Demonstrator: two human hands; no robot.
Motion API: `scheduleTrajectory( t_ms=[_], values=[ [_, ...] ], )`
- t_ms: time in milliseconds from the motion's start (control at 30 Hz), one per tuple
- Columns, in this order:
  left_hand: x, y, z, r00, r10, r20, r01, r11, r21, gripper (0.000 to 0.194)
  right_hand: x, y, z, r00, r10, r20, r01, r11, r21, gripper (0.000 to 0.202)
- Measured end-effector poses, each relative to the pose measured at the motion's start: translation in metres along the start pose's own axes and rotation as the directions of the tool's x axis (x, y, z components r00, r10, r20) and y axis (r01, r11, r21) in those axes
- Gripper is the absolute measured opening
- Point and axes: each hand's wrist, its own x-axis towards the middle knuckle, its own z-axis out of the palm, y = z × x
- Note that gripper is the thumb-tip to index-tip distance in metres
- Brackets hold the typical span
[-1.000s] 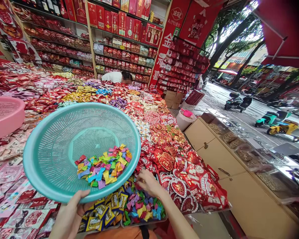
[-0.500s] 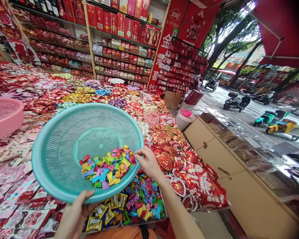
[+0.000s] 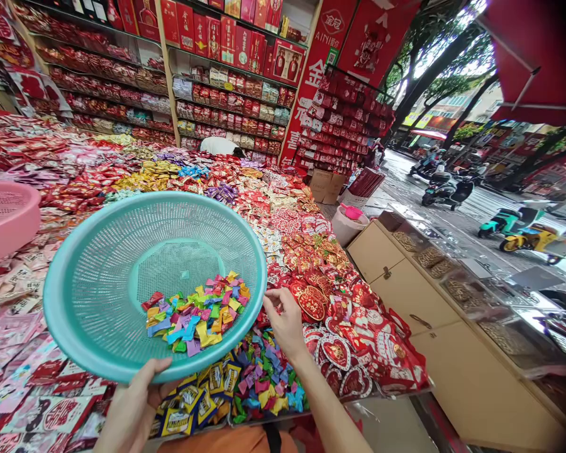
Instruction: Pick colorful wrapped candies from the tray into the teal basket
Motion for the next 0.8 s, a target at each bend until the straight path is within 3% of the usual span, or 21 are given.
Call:
scheduleTrajectory(
  t_ms=[100,200,267,333,433,567,800],
  values=[
    [0.003,0.001,-0.002,0.999,0.032,0.027,-0.032,0.999,0.004,0.028,-0.017,0.019,-0.004,0.997,0.073,-0.001,-0.073,0.997,-0.039,0.012],
    [0.006,0.002,-0.004,0.997,0.065,0.040,-0.066,0.998,0.014,0.030,-0.032,0.040,0.001,0.978,0.149,0.144,-0.124,0.978,-0.167,0.010],
    [0.007,0.002,-0.005,0.997,0.070,0.041,-0.071,0.997,0.015,0.031,-0.038,0.049,0.006,0.928,0.190,0.319,-0.103,0.957,-0.272,0.008],
    [0.007,0.001,-0.005,0.997,0.068,0.039,-0.069,0.998,0.011,0.032,-0.042,0.053,0.013,0.850,0.228,0.476,-0.056,0.936,-0.348,0.008],
    [0.006,0.001,-0.006,0.998,0.054,0.037,-0.055,0.998,0.007,0.033,-0.044,0.053,0.021,0.758,0.267,0.595,-0.010,0.917,-0.399,0.012],
    [0.003,0.003,-0.004,0.999,0.039,0.028,-0.039,0.999,0.009,0.030,-0.044,0.052,0.026,0.711,0.262,0.652,0.038,0.912,-0.409,0.012],
    [0.004,0.003,-0.004,0.998,0.049,0.037,-0.049,0.999,0.008,0.030,-0.046,0.057,0.029,0.698,0.274,0.661,0.047,0.904,-0.424,0.010]
  ],
)
